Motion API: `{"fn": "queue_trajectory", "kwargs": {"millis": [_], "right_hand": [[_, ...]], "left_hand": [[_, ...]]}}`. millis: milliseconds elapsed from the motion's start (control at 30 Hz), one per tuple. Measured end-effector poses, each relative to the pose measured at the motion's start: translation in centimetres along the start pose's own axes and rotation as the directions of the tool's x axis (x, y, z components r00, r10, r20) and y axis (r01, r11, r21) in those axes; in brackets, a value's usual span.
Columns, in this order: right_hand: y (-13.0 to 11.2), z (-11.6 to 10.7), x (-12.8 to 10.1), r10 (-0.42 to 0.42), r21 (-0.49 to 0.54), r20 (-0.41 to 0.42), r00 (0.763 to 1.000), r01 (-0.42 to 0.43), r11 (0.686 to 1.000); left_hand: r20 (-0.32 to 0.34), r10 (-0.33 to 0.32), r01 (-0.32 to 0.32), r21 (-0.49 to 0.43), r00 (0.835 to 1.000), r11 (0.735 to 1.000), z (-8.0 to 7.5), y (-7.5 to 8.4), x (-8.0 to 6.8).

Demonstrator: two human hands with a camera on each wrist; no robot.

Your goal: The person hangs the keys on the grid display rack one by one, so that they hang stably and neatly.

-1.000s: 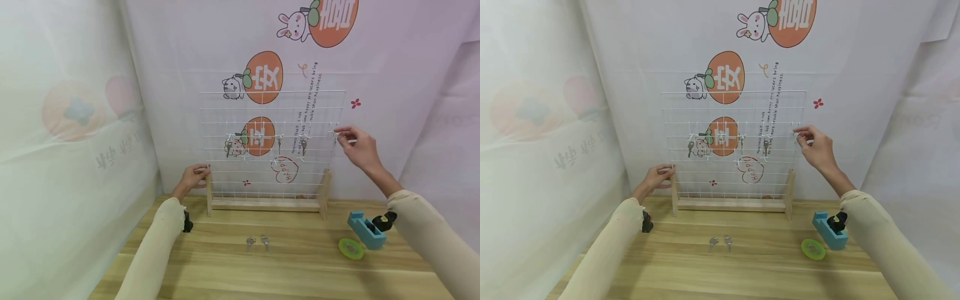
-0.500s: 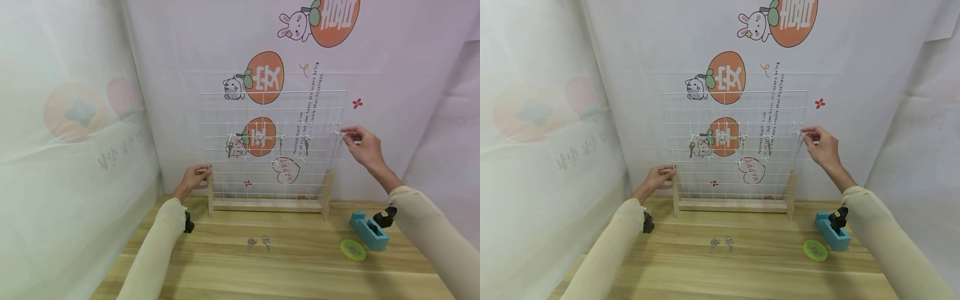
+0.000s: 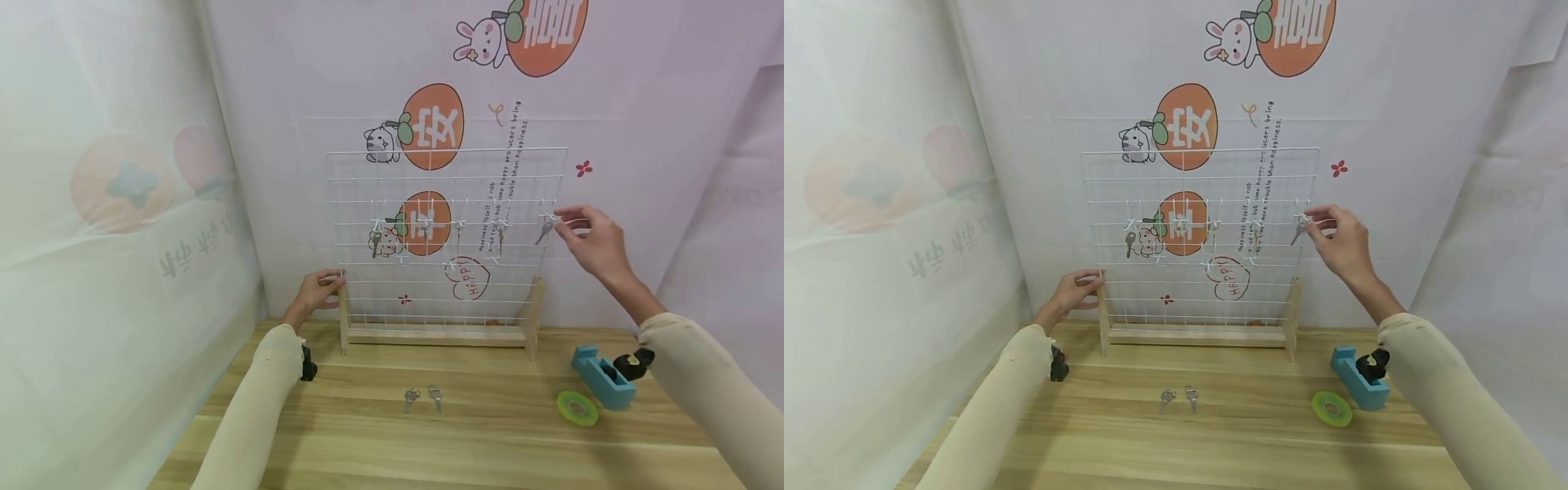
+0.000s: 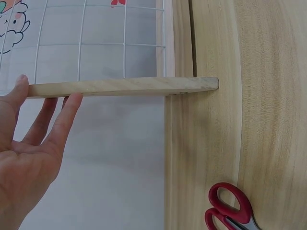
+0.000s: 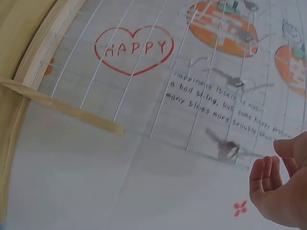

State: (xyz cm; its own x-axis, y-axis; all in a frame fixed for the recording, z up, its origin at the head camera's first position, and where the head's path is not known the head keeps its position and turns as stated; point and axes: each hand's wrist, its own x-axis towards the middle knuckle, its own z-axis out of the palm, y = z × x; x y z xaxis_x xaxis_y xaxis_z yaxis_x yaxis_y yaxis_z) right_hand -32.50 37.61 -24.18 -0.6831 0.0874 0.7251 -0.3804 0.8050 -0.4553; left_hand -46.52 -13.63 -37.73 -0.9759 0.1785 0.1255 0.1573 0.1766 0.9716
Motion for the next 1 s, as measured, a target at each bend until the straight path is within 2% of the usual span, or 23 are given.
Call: {"fn": "queue_trajectory", "kwargs": {"millis": [300, 500, 767, 1000], "right_hand": [[-3.4, 1.9, -3.0, -0.15, 0.075, 0.063, 0.987, 0.145, 0.987], [-4.5, 4.0, -5.1, -0.18, 0.1, 0.137, 0.974, 0.167, 0.981], [-4.9, 7.5, -8.4, -0.227, 0.189, 0.24, 0.944, 0.184, 0.964], [-4.8, 10.8, -11.2, -0.225, 0.177, 0.315, 0.922, 0.176, 0.968]], "left_hand": [[-0.009, -0.015, 0.015, -0.017, 1.0, 1.0, 0.2, 0.3, -0.2], [-0.013, -0.018, 0.017, -0.016, 1.0, 1.0, 0.0, 0.4, -0.2], [-0.005, -0.005, 0.005, -0.028, 1.0, 1.0, 0.1, 0.8, -0.3], [-0.015, -0.021, 0.021, -0.04, 1.0, 0.999, 0.2, 0.5, 0.0]]}}
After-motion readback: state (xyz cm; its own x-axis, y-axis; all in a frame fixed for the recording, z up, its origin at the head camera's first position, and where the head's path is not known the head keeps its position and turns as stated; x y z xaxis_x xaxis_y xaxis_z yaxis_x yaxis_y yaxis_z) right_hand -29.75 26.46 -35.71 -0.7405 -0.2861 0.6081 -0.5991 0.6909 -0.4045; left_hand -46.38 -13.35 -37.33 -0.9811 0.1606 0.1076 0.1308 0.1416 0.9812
